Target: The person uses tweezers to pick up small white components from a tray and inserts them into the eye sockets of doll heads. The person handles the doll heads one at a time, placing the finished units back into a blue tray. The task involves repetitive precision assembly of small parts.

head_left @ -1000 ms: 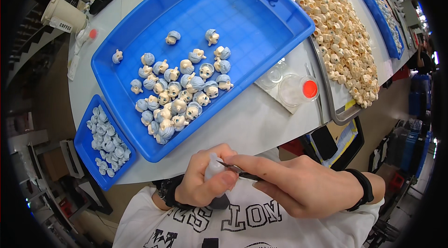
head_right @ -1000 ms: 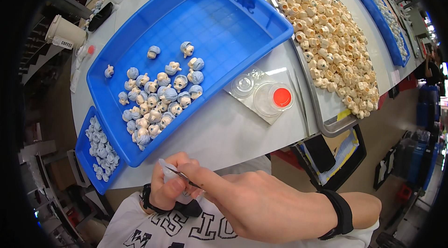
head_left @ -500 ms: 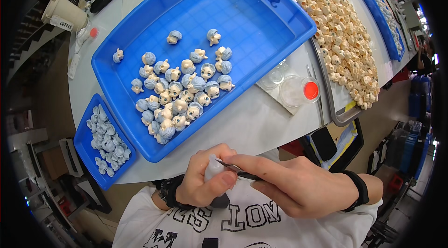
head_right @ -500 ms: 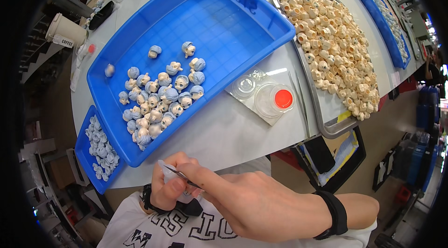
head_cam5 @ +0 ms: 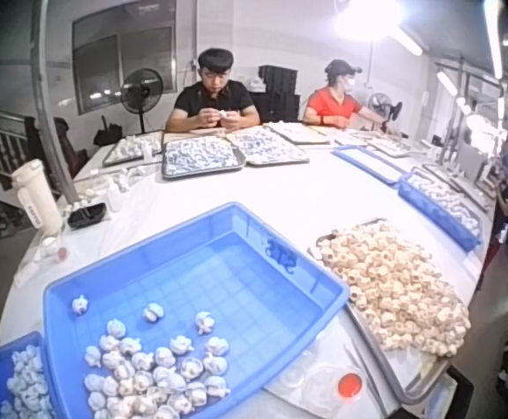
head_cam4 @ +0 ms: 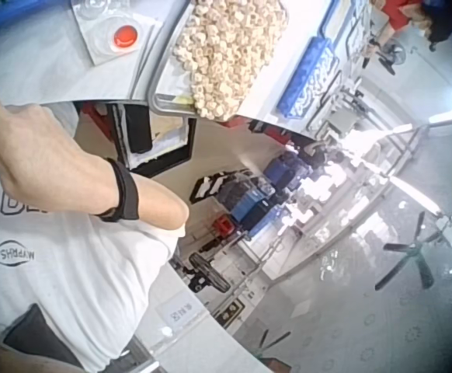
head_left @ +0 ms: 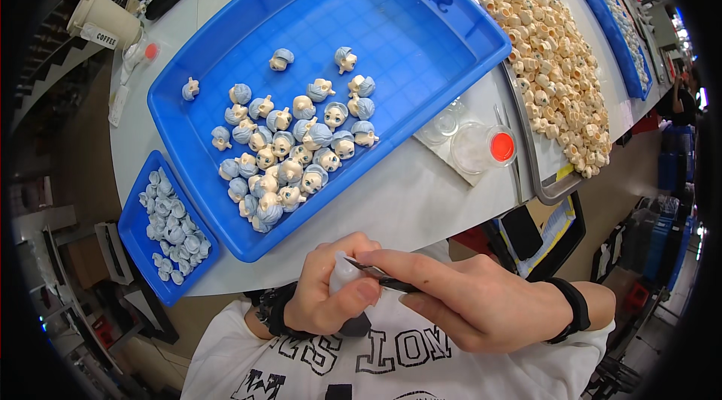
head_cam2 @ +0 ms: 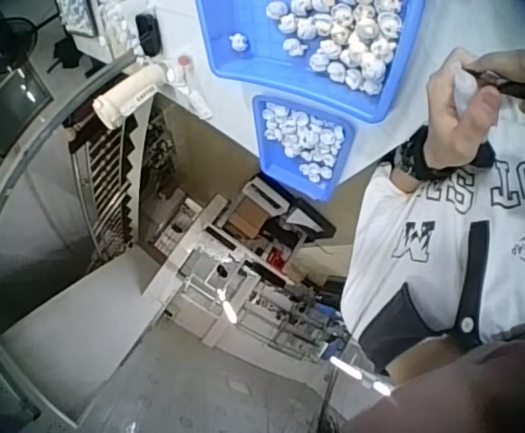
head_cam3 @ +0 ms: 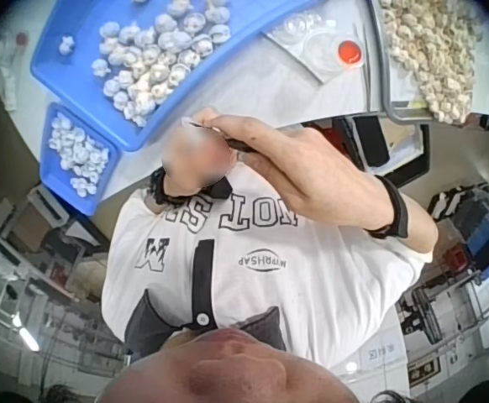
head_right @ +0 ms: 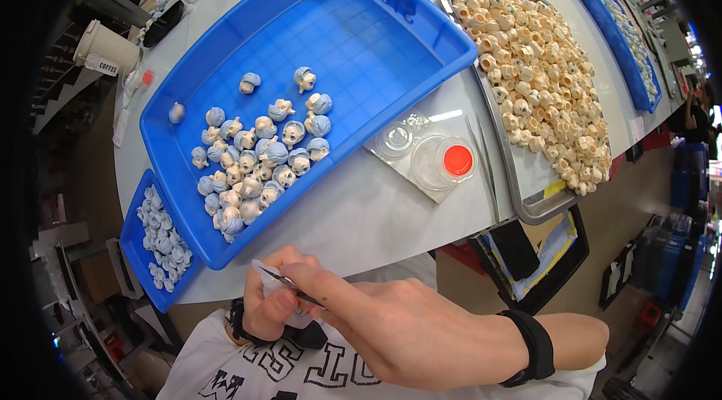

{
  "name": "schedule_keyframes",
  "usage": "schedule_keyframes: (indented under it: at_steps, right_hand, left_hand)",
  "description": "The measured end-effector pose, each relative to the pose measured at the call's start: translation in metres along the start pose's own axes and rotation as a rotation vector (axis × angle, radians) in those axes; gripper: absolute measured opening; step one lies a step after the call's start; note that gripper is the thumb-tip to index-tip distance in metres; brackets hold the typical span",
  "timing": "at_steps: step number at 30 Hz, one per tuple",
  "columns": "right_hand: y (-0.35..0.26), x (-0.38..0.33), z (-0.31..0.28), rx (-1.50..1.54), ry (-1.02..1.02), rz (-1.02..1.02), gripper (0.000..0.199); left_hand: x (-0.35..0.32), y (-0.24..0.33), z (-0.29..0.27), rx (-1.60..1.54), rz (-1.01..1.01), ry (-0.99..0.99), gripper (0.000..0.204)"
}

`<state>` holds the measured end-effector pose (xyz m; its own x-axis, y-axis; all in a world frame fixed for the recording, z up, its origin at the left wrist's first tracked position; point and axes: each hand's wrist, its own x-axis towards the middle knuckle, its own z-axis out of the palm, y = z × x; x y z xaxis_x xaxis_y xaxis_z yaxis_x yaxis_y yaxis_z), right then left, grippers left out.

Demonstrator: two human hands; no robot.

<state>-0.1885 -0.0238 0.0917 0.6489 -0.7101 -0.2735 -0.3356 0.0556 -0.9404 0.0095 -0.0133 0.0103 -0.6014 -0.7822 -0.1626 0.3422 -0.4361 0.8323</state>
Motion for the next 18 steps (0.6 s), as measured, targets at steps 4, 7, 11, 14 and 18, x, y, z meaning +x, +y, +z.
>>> schedule_keyframes:
  at_steps: [4,7,11,14,18]
  right_hand:
    - [0.0012,-0.0013,0.0015,-0.001,0.011,-0.015,0.054]
    - [0.0009,-0.0013,0.0015,-0.002,0.006,-0.008,0.054]
    - [0.0061,-0.0026,0.0011,0.004,-0.009,-0.004,0.054]
    - [0.0066,-0.0027,0.0009,0.004,-0.015,0.001,0.054]
    - [0.0066,-0.0017,-0.0005,-0.012,-0.030,0.002,0.053]
  left_hand:
    - [0.0004,-0.0004,0.0000,0.054,0.026,0.013,0.022]
    - [0.0000,-0.0017,-0.0010,0.091,0.034,0.022,0.021]
    - [-0.0006,0.0020,-0.0036,0.112,-0.007,0.006,0.020]
    - [-0.0006,0.0008,-0.0052,0.094,-0.020,-0.005,0.020]
    - [-0.0006,0.0032,-0.0054,0.106,-0.029,-0.016,0.021]
